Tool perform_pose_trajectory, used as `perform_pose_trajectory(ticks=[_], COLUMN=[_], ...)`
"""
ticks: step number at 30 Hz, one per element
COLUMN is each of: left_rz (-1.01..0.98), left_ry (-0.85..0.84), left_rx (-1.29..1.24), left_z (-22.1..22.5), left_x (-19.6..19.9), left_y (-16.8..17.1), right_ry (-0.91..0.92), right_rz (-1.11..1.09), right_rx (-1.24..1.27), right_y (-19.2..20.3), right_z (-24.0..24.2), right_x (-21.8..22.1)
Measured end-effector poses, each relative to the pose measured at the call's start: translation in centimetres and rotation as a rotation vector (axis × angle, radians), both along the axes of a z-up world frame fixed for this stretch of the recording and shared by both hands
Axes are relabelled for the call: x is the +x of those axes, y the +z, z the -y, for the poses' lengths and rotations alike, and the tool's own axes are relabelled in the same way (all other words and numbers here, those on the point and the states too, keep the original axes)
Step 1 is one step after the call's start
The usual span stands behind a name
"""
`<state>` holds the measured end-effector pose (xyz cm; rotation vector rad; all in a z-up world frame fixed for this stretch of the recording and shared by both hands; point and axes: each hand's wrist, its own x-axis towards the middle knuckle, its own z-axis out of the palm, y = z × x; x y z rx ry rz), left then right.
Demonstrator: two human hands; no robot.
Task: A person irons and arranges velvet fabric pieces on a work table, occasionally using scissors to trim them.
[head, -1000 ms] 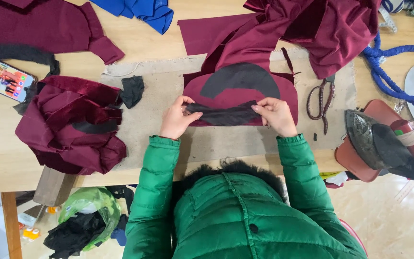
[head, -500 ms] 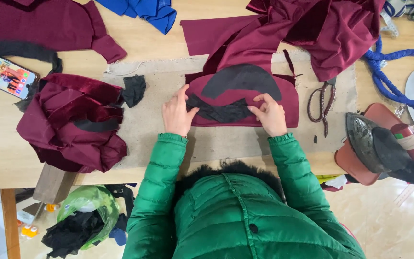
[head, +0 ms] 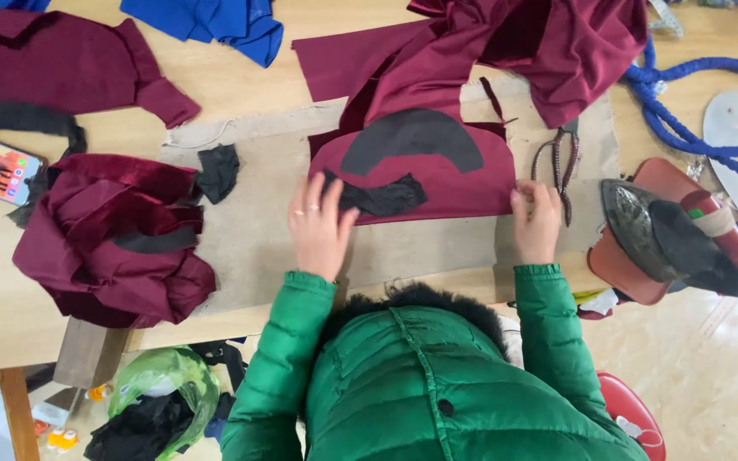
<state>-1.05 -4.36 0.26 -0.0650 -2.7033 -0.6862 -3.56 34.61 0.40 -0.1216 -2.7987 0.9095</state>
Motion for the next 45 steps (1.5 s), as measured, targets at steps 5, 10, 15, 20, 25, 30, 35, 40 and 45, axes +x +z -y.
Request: perform_pose_trajectory(ticks=[5,10,15,20,25,30,35,40,45], left_rz=[0.062,0.028,0.068,0.030,-0.008,-0.010,0.065,0.084,0.097], left_ry=[-0.240,-0.222,-0.249,-0.252,-0.221,-0.230,-0.249,-0.250,-0.246], left_rx=[-0.256,-0.252,-0.232,-0.229,-0.272,-0.277,-0.273,-0.276,-0.293], left_z=[-3.8,-3.9,-3.8,-3.2,-1.9,-1.2,-1.0,-1.0,-1.0], left_x=[2.3,2.4,2.8,2.3,2.1,2.0,2.0,2.0,2.3], left_y=[0.1,-0.9,-1.2,-1.5,-2.1,-2.2,-1.8,-1.8,-1.5], right_ry=[-0.002,0.162,0.457,0.660,0.681,0.663,0.628,0.614,0.614], right_rz=[-0.055,-0.108,-0.088,-0.096,-0.064,-0.058,-0.010,0.020,0.043], right_rx=[0.079,0.099,0.103,0.282,0.363,0.381,0.399,0.394,0.387], right_y=[1.1,0.9,1.6,1.0,-0.9,-1.1,-1.6,-1.3,-1.0], right_z=[2.1,6.9,12.7,14.3,13.5,12.9,11.8,11.5,11.2], right_x=[2.2,2.5,2.9,2.7,2.3,1.9,1.9,2.2,2.1])
